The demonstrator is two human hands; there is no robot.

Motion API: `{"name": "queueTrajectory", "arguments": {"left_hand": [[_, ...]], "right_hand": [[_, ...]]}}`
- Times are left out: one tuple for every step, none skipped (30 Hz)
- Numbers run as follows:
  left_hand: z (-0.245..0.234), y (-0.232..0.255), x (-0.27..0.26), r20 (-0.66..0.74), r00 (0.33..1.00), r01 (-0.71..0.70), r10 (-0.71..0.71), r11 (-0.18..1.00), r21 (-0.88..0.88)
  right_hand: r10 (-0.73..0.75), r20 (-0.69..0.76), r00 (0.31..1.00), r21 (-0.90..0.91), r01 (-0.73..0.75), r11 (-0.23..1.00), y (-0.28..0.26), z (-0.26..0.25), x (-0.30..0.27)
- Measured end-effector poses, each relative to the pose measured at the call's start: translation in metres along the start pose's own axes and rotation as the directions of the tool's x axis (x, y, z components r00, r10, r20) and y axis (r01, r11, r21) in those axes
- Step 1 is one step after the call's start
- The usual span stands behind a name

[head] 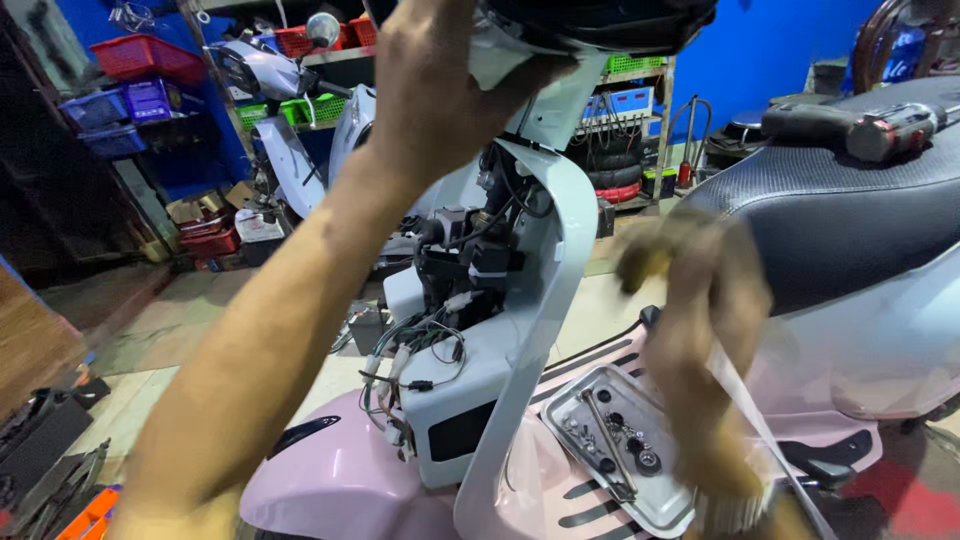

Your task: The person fits the front cover of a scooter's handlebars by hand and secures it by tightening screws with a screwdriver.

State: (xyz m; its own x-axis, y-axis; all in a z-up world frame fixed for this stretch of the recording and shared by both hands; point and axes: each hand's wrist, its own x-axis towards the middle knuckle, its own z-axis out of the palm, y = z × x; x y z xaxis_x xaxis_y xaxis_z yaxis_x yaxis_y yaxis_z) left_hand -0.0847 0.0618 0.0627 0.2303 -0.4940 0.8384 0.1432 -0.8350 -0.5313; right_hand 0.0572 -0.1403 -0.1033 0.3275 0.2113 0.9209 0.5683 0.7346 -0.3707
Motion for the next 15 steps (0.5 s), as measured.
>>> {"name": "queueTrajectory", "arguments": {"left_hand": [[0.004, 0.0, -0.002, -0.007, 1.0, -0.003, 0.004, 1.0, 0.007], [0.006, -0.001, -0.004, -0.014, 1.0, -0.007, 0.007, 1.0, 0.014], [0.005, -0.004, -0.004, 0.019, 1.0, 0.012, -0.011, 1.0, -0.015], [0.001, -0.007, -0.005, 0.054, 0.998, 0.031, -0.029, 0.999, -0.043], [-0.004, -0.013, -0.003, 0.086, 0.995, 0.048, -0.042, 0.997, -0.063], [-0.011, -0.02, 0.0, 0.132, 0.991, 0.016, -0.003, 0.996, -0.093], [-0.019, -0.029, 0.005, 0.178, 0.983, -0.019, 0.041, 0.992, -0.126], [-0.02, -0.036, 0.011, 0.221, 0.974, -0.018, 0.056, 0.985, -0.17], [-0.022, -0.042, 0.016, 0.265, 0.962, -0.009, 0.068, 0.976, -0.217], [-0.018, -0.049, 0.025, 0.31, 0.949, 0.036, 0.052, 0.962, -0.271], [-0.014, -0.051, 0.027, 0.326, 0.945, 0.064, 0.038, 0.953, -0.297], [-0.009, -0.053, 0.03, 0.341, 0.94, 0.093, 0.024, 0.942, -0.322], [-0.005, -0.053, 0.031, 0.327, 0.945, 0.094, 0.015, 0.944, -0.317], [-0.002, -0.052, 0.031, 0.298, 0.955, 0.085, 0.011, 0.948, -0.307], [0.0, -0.048, 0.03, 0.273, 0.962, 0.081, 0.003, 0.951, -0.297]], "right_hand": [[-0.11, 0.023, 0.994, -0.096, 0.112, 0.989, 0.018, -0.002, 0.038], [-0.219, 0.045, 0.975, -0.186, 0.223, 0.957, 0.032, -0.003, 0.073], [-0.354, 0.129, 0.926, -0.246, 0.375, 0.893, 0.043, -0.004, 0.1], [-0.473, 0.218, 0.854, -0.29, 0.52, 0.804, 0.052, -0.005, 0.122], [-0.518, 0.308, 0.798, -0.301, 0.598, 0.743, 0.063, -0.004, 0.142], [-0.553, 0.395, 0.733, -0.303, 0.673, 0.675, 0.075, -0.005, 0.161], [-0.577, 0.478, 0.662, -0.3, 0.74, 0.602, 0.089, -0.009, 0.182], [-0.392, 0.425, 0.816, -0.016, 0.44, 0.898, 0.107, -0.01, 0.202], [-0.152, 0.456, 0.877, 0.278, 0.022, 0.96, 0.128, -0.008, 0.217], [0.072, 0.561, 0.824, 0.496, -0.405, 0.768, 0.148, -0.011, 0.23], [0.121, 0.593, 0.796, 0.511, -0.488, 0.707, 0.164, -0.021, 0.242], [0.166, 0.625, 0.763, 0.521, -0.566, 0.638, 0.178, -0.032, 0.254], [0.204, 0.657, 0.726, 0.527, -0.636, 0.563, 0.189, -0.037, 0.265], [0.129, 0.65, 0.749, 0.344, -0.441, 0.829, 0.196, -0.038, 0.275], [0.052, 0.659, 0.751, 0.126, -0.178, 0.976, 0.199, -0.04, 0.279]]}}
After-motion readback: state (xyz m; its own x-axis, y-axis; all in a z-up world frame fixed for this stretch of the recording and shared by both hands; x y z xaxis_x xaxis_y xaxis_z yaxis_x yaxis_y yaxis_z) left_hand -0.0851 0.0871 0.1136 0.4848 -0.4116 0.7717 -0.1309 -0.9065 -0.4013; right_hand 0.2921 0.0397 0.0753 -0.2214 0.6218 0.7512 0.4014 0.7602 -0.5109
